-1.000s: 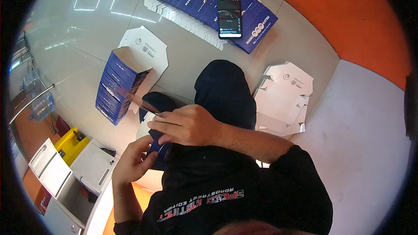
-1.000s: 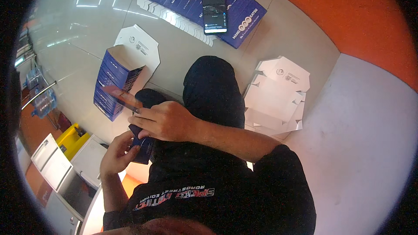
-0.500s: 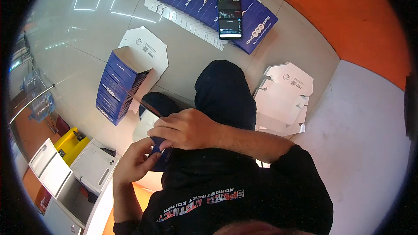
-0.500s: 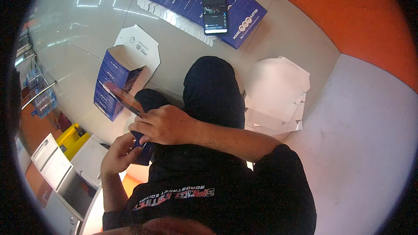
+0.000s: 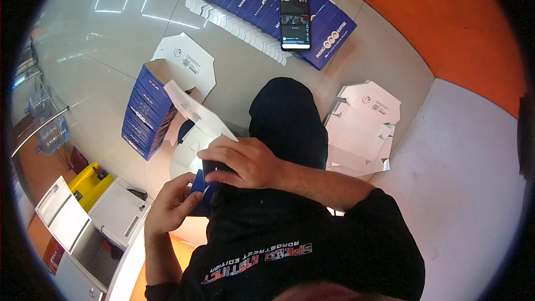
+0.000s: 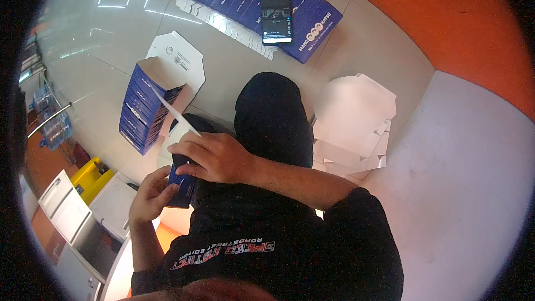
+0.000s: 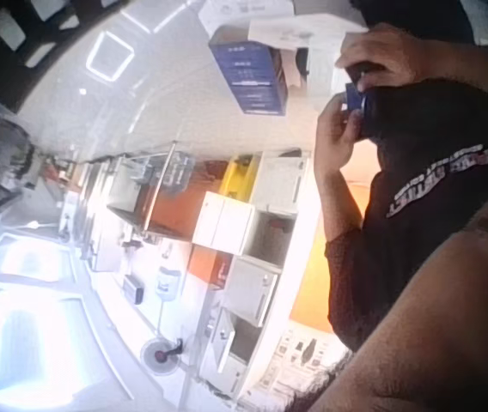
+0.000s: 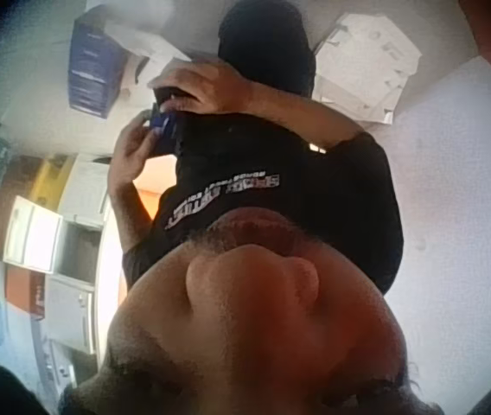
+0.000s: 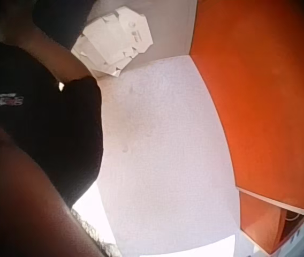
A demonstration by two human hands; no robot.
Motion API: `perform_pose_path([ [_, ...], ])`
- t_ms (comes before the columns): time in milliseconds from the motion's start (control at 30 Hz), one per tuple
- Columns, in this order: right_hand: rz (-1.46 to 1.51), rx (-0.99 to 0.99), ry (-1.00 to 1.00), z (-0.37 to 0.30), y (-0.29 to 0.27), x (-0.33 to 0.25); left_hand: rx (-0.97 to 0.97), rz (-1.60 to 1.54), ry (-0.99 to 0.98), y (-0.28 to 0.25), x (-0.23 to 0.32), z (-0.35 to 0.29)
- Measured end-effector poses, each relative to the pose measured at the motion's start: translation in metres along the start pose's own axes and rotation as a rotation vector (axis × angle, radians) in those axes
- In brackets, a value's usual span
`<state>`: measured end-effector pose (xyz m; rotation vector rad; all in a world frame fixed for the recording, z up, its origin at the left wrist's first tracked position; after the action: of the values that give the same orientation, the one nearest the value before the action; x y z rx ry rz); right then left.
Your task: The person folds flat cardboard food boxes into shape by hand and stacks the folded boxes into piles on the floor.
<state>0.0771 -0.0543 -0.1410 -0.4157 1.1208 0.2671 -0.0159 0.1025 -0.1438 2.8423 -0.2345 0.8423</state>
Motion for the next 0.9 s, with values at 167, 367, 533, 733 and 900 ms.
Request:
perform_pose_path([
  [167, -0.003, -0.008, -0.103, 0.002, -0.003, -0.01, -0.04, 0.0, -0.013, 0.003, -0.003, 0.001],
  [367, 0.088, 0.031, 0.118, -0.002, 0.0, 0.015, 0.031, -0.045, 0.005, -0.002, -0.001, 0.0],
  [533, 0.151, 0.1, 0.162, -0.009, -0.002, 0.018, 0.071, -0.092, 0.045, -0.009, 0.005, -0.001],
  [733, -0.129, -0.243, -0.103, -0.003, 0.029, -0.017, 0.082, 0.232, 0.059, -0.003, 0.002, -0.005],
  [900, -0.159, -0.266, -0.144, 0.002, 0.028, -0.035, 0.118, 0.198, 0.216, 0.004, 0.005, -0.011],
])
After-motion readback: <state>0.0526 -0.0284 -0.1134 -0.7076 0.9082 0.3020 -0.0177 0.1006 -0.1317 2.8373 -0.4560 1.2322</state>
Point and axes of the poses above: each hand's wrist, its own z-axis towards the middle knuckle, its own y-axis out of the palm, x = y × z, the point moved 10 cm from there along z, towards the middle knuckle, and after that the axes turned 3 degrees about -z, right-handed, at the moved point
